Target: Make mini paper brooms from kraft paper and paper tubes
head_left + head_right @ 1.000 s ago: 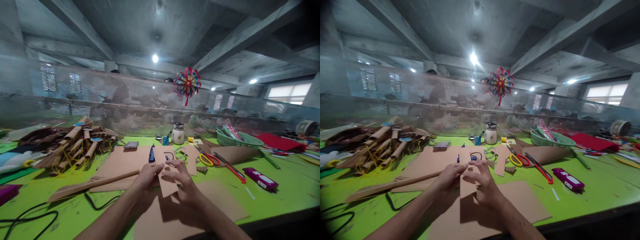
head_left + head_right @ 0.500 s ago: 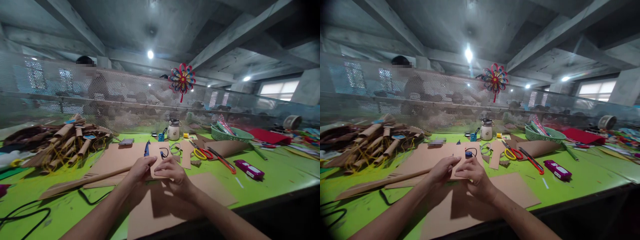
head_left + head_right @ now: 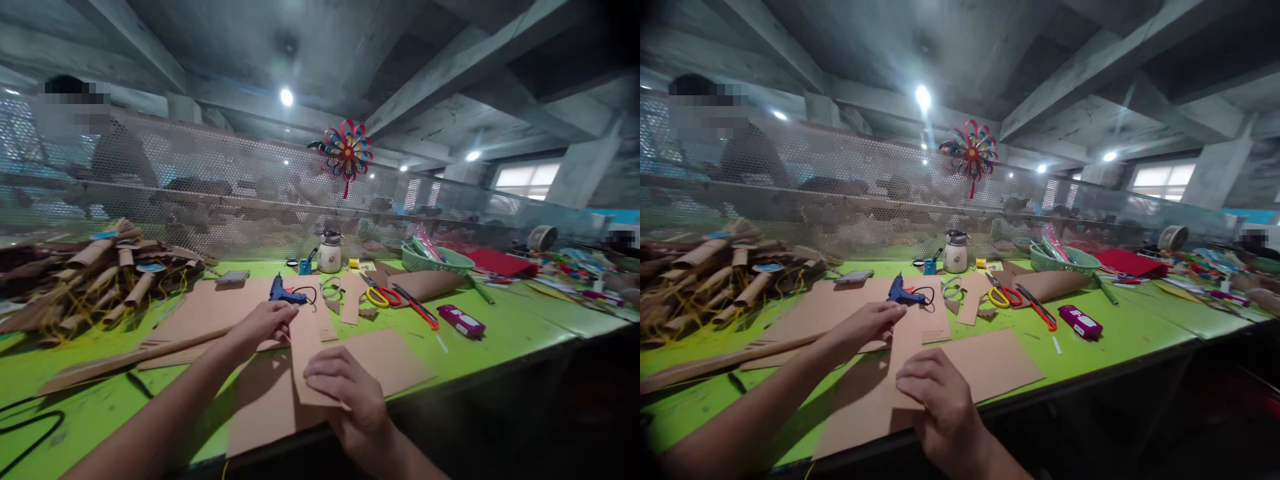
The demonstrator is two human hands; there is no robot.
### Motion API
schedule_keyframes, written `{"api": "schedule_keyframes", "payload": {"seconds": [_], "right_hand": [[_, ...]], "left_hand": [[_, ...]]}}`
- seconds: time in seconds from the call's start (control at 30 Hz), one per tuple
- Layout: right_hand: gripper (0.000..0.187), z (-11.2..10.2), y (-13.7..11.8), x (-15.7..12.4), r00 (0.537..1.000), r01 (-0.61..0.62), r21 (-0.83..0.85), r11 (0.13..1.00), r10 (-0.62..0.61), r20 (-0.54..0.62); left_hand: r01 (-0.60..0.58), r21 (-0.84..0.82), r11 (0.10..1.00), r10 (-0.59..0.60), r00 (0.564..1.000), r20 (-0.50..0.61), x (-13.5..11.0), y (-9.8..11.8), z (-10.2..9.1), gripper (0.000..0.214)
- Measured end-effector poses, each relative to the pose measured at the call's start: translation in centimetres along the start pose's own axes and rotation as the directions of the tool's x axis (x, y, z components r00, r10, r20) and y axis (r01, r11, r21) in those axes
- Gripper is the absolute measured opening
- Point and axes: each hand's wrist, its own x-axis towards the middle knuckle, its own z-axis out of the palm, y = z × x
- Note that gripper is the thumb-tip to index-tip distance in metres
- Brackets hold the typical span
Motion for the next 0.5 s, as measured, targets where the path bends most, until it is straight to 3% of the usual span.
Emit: {"api": "schedule_keyframes", "payload": {"seconds": [0.1, 0.13, 0.2, 0.23, 0.3, 0.5], "right_hand": [[0.029, -1.4, -1.4, -2.1, 0.987, -0.053, -0.106, 0.993, 0.036, -0.157], [0.029, -2.0, -1.7, -2.9, 0.978, -0.075, -0.155, 0.985, 0.043, -0.202], [0.031, -3.1, -1.8, -4.4, 0.969, -0.108, -0.249, 0.962, 0.046, -0.244], [0.031, -3.5, -1.7, -5.2, 0.971, -0.117, -0.286, 0.951, 0.05, -0.232], [0.029, -3.8, -1.3, -6.9, 0.983, -0.099, -0.327, 0.94, 0.04, -0.181], [0.027, -2.4, 0.2, -10.4, 0.999, 0.019, -0.374, 0.927, -0.036, -0.038]], "left_hand": [[-0.059, 0.417, 0.907, 0.068, 0.998, -0.007, -1.0, -0.7, -1.1, 0.033], [-0.094, 0.594, 0.799, 0.118, 0.993, -0.002, -1.7, -1.2, -1.4, 0.029], [-0.126, 0.864, 0.488, 0.228, 0.974, 0.013, -3.3, -2.3, -1.7, 0.026], [-0.124, 0.915, 0.384, 0.256, 0.966, 0.023, -4.1, -3.0, -1.8, 0.026], [-0.136, 0.946, 0.295, 0.316, 0.948, 0.038, -5.4, -4.2, -1.7, 0.033], [-0.197, 0.967, 0.16, 0.353, 0.926, 0.131, -6.4, -5.3, -0.9, 0.033]]}}
